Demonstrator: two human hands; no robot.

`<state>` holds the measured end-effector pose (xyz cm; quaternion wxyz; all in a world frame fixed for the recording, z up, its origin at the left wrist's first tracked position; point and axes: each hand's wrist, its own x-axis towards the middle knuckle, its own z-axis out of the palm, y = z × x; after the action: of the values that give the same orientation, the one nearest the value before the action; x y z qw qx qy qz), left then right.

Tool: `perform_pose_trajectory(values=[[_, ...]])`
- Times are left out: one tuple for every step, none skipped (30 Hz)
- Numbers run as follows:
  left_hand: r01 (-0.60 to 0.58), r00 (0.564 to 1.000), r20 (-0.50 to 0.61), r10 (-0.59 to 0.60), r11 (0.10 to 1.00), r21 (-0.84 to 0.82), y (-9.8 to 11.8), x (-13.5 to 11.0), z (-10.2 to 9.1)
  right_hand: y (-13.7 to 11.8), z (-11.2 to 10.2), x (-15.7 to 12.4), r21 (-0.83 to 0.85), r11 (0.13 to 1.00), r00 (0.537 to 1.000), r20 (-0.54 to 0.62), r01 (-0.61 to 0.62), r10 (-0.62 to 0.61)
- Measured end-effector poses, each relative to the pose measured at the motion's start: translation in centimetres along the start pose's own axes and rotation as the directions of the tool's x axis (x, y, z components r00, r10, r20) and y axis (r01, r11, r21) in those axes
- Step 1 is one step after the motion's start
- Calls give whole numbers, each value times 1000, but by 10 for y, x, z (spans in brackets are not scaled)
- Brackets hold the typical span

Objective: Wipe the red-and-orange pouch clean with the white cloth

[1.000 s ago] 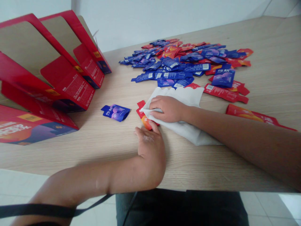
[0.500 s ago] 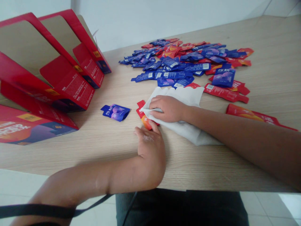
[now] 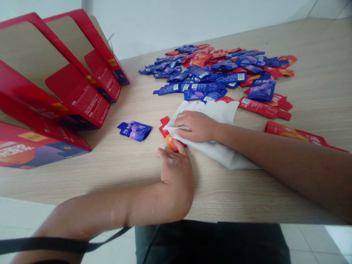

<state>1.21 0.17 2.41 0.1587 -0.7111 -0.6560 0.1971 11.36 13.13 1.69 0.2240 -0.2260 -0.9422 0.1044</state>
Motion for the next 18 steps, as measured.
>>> perform_pose_trajectory(values=[[0,1000,2,0,1000,-9,0,0,0,0,0,0,-3,1000,1000,2,-1,1],[-1,1000,4,1,1000,-12,0,0,0,0,0,0,-7,1000,1000,6,-4,4],[-2,1000,4,2,1000,-12,0,0,0,-1,-1,0,-11,1000,1000,10,-8,8],[-6,1000,2,6,1000,-11,0,0,1,-1,-1,0,-14,1000,1000,13,-12,12],[-8,1000,-2,8,1000,-9,0,-1,1,-1,-1,0,-16,1000,1000,15,-16,16],[-10,1000,-7,10,1000,-3,0,-1,2,-1,-1,0,-18,1000,1000,15,-17,18],[-12,1000,-11,12,1000,7,0,0,3,-1,-1,0,-18,1000,1000,14,-16,16],[-12,1000,-16,12,1000,20,0,0,3,-1,-1,0,-19,1000,1000,13,-13,14],[-13,1000,-20,13,999,34,0,0,3,-1,-1,0,-19,1000,1000,13,-11,12],[-13,1000,-23,14,999,42,0,0,3,-1,-1,0,-19,1000,1000,14,-10,10],[-11,1000,-25,12,999,44,0,0,3,-1,-1,1,-18,1000,1000,15,-11,11],[-8,1000,-25,9,999,42,0,0,2,-1,-1,1,-18,1000,1000,17,-14,14],[-3,1000,-22,3,999,38,0,0,2,0,-1,1,-19,1000,1000,19,-16,17],[2,1000,-18,-1,999,38,0,0,1,0,0,1,-19,1000,1000,20,-18,18],[6,1000,-15,-6,999,42,0,0,0,0,0,1,-20,1000,1000,21,-18,18],[10,1000,-13,-9,999,47,0,0,0,0,0,1,-20,1000,1000,20,-17,17],[10,1000,-15,-10,999,50,0,0,0,0,0,0,-19,1000,1000,18,-16,16],[7,1000,-16,-6,999,51,0,-1,0,0,0,0,-17,1000,1000,16,-15,15]])
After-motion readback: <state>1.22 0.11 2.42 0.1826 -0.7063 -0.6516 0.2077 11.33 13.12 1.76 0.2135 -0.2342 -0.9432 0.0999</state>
